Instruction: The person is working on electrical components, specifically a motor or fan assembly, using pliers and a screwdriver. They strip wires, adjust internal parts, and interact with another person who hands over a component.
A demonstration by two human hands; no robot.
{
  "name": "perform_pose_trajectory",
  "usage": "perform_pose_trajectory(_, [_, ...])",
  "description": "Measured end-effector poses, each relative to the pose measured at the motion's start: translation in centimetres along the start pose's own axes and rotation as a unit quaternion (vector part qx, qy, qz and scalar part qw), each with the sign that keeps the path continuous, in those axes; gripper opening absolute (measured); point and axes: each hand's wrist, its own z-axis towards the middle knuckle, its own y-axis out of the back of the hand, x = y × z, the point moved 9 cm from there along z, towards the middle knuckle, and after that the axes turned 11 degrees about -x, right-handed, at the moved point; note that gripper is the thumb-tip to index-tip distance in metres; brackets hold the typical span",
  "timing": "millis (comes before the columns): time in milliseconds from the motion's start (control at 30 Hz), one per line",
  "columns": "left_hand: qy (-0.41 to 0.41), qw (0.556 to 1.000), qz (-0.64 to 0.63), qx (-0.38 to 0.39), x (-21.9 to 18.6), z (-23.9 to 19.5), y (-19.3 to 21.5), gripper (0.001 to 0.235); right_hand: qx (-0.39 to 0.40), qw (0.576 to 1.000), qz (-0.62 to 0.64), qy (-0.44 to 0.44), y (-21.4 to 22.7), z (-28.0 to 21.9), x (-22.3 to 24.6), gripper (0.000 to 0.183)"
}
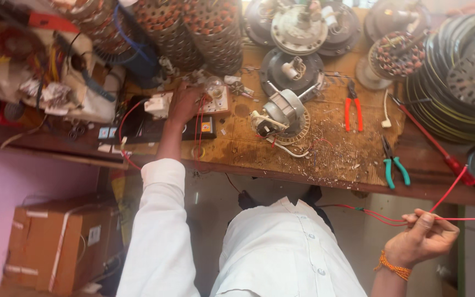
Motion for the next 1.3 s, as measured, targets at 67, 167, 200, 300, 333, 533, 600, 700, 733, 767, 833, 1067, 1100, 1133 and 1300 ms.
perform_pose_trajectory(67, [0.01, 0.999, 0.001, 0.031, 0.5, 0.1, -0.6, 0.023, -0.018, 1.0, -0.023, 0.007, 0.1, -1.1, 0.2, 0.015])
perform_pose_trajectory(167, [0.003, 0.999, 0.018, 0.038, 0.7, 0.4, -1.0, 0.022, -0.027, 0.998, -0.05, 0.01, -0.4, -1.9, 0.4, 0.013])
perform_pose_trajectory(200, [-0.001, 0.999, 0.027, 0.031, 0.7, 0.6, -0.9, 0.021, -0.024, 0.999, -0.045, 0.011, -0.9, -2.0, 0.5, 0.014])
perform_pose_trajectory(300, [-0.043, 0.999, 0.006, 0.02, -0.2, 0.8, -0.1, 0.019, -0.012, 0.999, -0.046, 0.012, -2.1, -2.3, 0.5, 0.016])
perform_pose_trajectory(333, [-0.02, 0.999, 0.0, 0.037, -0.2, 0.5, 0.0, 0.015, -0.01, 0.998, -0.06, 0.014, -2.2, -2.4, 0.3, 0.017])
perform_pose_trajectory(533, [-0.024, 0.998, -0.052, -0.04, -5.9, -6.1, 5.2, 0.029, 0.011, 0.982, -0.184, -0.034, 1.3, -3.7, -4.0, 0.013])
perform_pose_trajectory(600, [0.1, 0.987, -0.114, -0.045, -6.4, -12.0, 6.5, 0.038, -0.013, 0.956, -0.292, -0.035, 4.3, -5.0, -5.7, 0.011])
perform_pose_trajectory(700, [0.232, 0.947, -0.22, -0.039, -7.8, -20.6, 5.6, 0.032, -0.118, 0.931, -0.338, -0.067, 9.5, -6.6, -7.1, 0.015])
perform_pose_trajectory(733, [0.322, 0.917, -0.235, -0.03, -7.4, -23.9, 4.5, 0.033, -0.151, 0.908, -0.384, -0.077, 10.9, -7.3, -7.4, 0.018])
perform_pose_trajectory(767, [0.408, 0.878, -0.249, -0.018, -7.2, -27.0, 3.0, 0.035, -0.175, 0.886, -0.42, -0.093, 12.3, -7.9, -7.5, 0.023])
perform_pose_trajectory(833, [0.441, 0.873, -0.208, -0.028, -7.5, -31.1, 2.1, 0.038, -0.196, 0.806, -0.53, -0.177, 15.1, -9.9, -8.2, 0.04])
perform_pose_trajectory(1067, [0.353, 0.928, 0.035, -0.115, -9.6, -32.2, 5.1, 0.058, -0.03, 0.733, -0.547, -0.404, 16.6, -12.0, -11.6, 0.038])
perform_pose_trajectory(1100, [0.351, 0.928, 0.011, -0.123, -10.3, -30.7, 4.9, 0.051, 0.027, 0.743, -0.491, -0.453, 14.8, -11.9, -13.2, 0.037])
perform_pose_trajectory(1133, [0.35, 0.927, -0.01, -0.131, -11.0, -28.7, 4.6, 0.044, 0.086, 0.746, -0.432, -0.5, 13.2, -12.1, -14.6, 0.037])
perform_pose_trajectory(1300, [0.228, 0.947, -0.094, -0.207, -18.5, -15.0, 2.6, 0.021, 0.35, 0.849, -0.318, -0.234, -2.7, -2.9, -15.1, 0.034])
